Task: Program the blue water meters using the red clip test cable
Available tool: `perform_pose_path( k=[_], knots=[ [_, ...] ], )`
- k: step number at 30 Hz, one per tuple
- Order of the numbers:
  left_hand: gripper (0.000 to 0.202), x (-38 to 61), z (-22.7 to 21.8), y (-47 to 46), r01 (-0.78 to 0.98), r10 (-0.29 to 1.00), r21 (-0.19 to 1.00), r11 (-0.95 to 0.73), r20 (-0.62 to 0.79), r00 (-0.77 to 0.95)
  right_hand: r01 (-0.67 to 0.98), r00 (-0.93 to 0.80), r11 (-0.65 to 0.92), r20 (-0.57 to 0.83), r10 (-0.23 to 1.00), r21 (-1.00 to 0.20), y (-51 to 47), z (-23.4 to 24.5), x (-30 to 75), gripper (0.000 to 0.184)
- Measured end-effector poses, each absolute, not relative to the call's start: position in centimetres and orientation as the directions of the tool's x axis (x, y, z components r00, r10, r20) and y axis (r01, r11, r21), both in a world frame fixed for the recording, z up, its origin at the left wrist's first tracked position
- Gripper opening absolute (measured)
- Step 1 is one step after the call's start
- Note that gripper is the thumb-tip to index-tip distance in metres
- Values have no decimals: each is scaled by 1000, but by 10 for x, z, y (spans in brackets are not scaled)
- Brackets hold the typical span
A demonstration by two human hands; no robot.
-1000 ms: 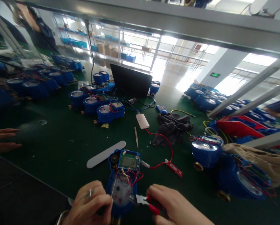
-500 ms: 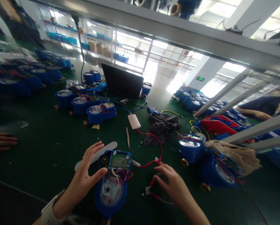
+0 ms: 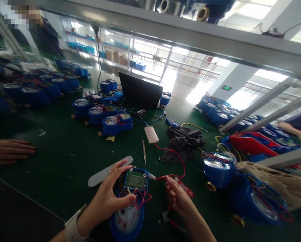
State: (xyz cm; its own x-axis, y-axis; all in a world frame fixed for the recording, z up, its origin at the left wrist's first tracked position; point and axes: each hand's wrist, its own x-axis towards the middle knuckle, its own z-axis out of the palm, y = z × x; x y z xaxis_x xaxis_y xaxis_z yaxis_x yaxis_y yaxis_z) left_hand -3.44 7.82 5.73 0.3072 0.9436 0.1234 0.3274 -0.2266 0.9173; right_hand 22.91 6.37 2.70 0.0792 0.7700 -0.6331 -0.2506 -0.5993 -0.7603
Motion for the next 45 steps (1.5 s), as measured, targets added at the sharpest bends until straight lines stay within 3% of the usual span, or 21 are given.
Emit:
perform_pose_path(
  k=[5,9,13,17,20,23,26,28,31,35,40,45],
  knots=[
    [63,-34,65,77,407,956,893,-191,76,283,-432,118,-462,-556,823,-775,64,47,238,33],
    [67,-34,70,77,423,949,890,-172,33,315,-451,109,-449,-547,830,-772,60,63,240,30],
    [72,-36,68,75,445,940,878,-175,13,342,-470,215,-285,-421,881,-835,57,71,233,34],
    [89,-38,61,71,471,914,803,-364,212,344,-467,174,-195,-305,936,-863,55,80,227,29],
    [79,-39,58,69,517,823,641,-567,418,384,-386,159,-114,-188,969,-916,53,89,218,27],
    [70,-37,59,70,521,764,558,-645,478,434,-277,133,-64,-104,986,-959,51,98,207,26],
    [92,-36,62,71,485,812,656,-578,399,427,-107,92,-72,-82,992,-992,51,103,199,30],
    [95,-34,64,72,449,865,761,-469,293,407,-21,66,-6,-7,998,-1000,53,106,196,32],
    [81,-31,65,75,397,922,868,-297,153,355,-25,39,73,72,997,-997,57,110,193,27],
    [66,-28,65,79,348,944,924,-157,37,327,88,107,-45,-35,994,-995,55,111,188,23],
    [64,-25,65,78,333,951,928,-166,61,303,384,132,-76,-26,991,-920,47,109,186,21],
    [66,-25,62,73,324,948,920,-221,124,295,514,-15,169,188,982,-841,49,110,189,8]
  ],
)
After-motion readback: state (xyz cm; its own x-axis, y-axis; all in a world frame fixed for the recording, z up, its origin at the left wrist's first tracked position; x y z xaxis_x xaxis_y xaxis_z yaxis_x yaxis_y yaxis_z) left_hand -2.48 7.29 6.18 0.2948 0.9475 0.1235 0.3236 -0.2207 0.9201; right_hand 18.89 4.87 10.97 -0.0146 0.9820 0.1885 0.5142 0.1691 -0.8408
